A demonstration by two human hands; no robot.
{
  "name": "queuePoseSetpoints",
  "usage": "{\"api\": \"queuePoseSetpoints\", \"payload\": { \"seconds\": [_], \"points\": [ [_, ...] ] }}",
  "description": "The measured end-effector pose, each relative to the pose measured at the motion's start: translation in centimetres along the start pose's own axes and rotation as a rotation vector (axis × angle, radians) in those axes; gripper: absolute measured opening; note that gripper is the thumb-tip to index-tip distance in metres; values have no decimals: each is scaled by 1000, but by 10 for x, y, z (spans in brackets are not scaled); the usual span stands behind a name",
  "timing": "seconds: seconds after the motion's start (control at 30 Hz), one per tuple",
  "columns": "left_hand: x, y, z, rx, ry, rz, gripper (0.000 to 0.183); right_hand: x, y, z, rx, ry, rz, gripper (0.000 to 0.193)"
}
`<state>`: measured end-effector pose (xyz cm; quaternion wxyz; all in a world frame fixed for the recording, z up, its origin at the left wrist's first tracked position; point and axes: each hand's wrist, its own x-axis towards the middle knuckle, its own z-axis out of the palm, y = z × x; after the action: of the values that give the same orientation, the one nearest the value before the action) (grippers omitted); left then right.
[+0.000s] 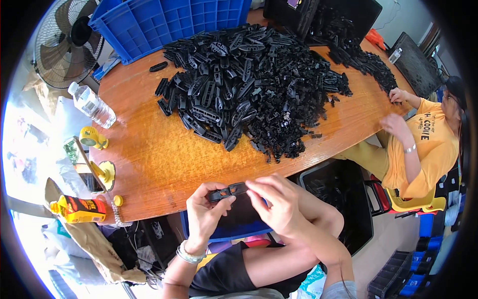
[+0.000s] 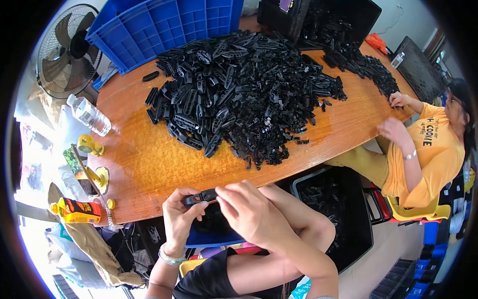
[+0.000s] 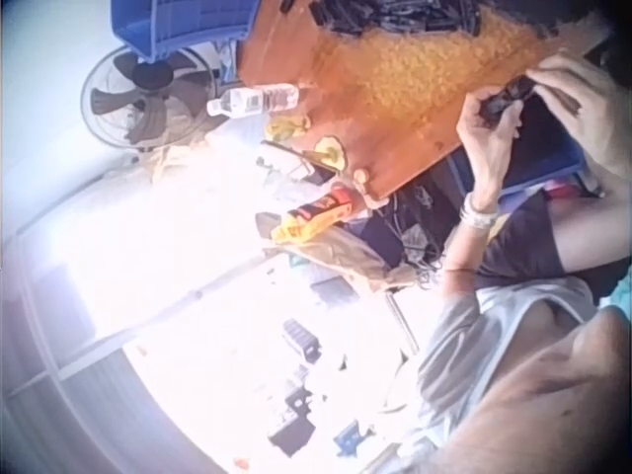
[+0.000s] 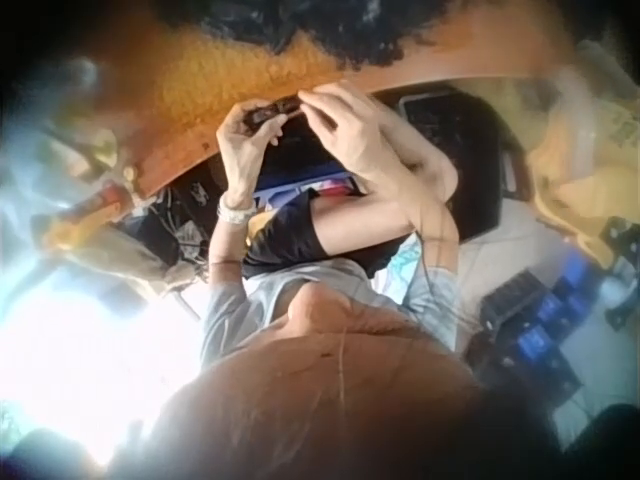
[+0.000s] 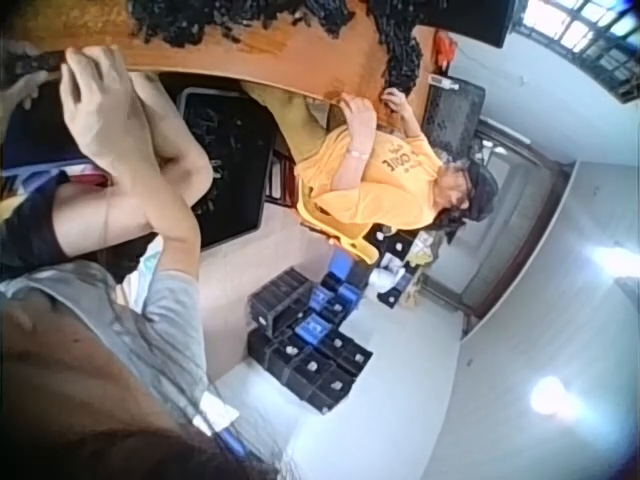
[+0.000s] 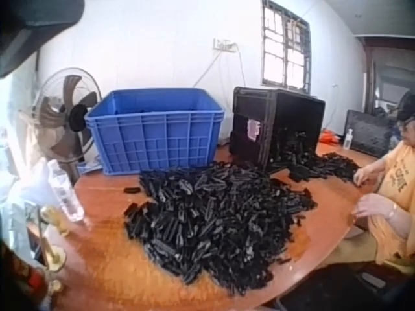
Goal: The person assembles plastic components by joining small plastic parts together by hand, wipes the table surface with a glove, and joins additional plastic parts together.
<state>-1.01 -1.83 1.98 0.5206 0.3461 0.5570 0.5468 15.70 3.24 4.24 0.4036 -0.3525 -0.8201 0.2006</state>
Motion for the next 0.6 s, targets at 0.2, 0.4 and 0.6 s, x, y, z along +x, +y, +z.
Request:
{"api": "queuePoseSetpoints", "payload": {
  "seconds": [0.2, 0.4, 0.6],
  "points": [
    [-14, -7, 14, -79, -1, 113, 25, 1, -8, 2, 209, -31, 203, 17],
    [-15, 11, 13, -381, -134, -85, 29, 3, -10, -7, 406, -139, 343, 17],
    [-12, 4, 1, -169, -167, -27, 31, 1, -4, -5, 168, -74, 51, 22]
  ]
}}
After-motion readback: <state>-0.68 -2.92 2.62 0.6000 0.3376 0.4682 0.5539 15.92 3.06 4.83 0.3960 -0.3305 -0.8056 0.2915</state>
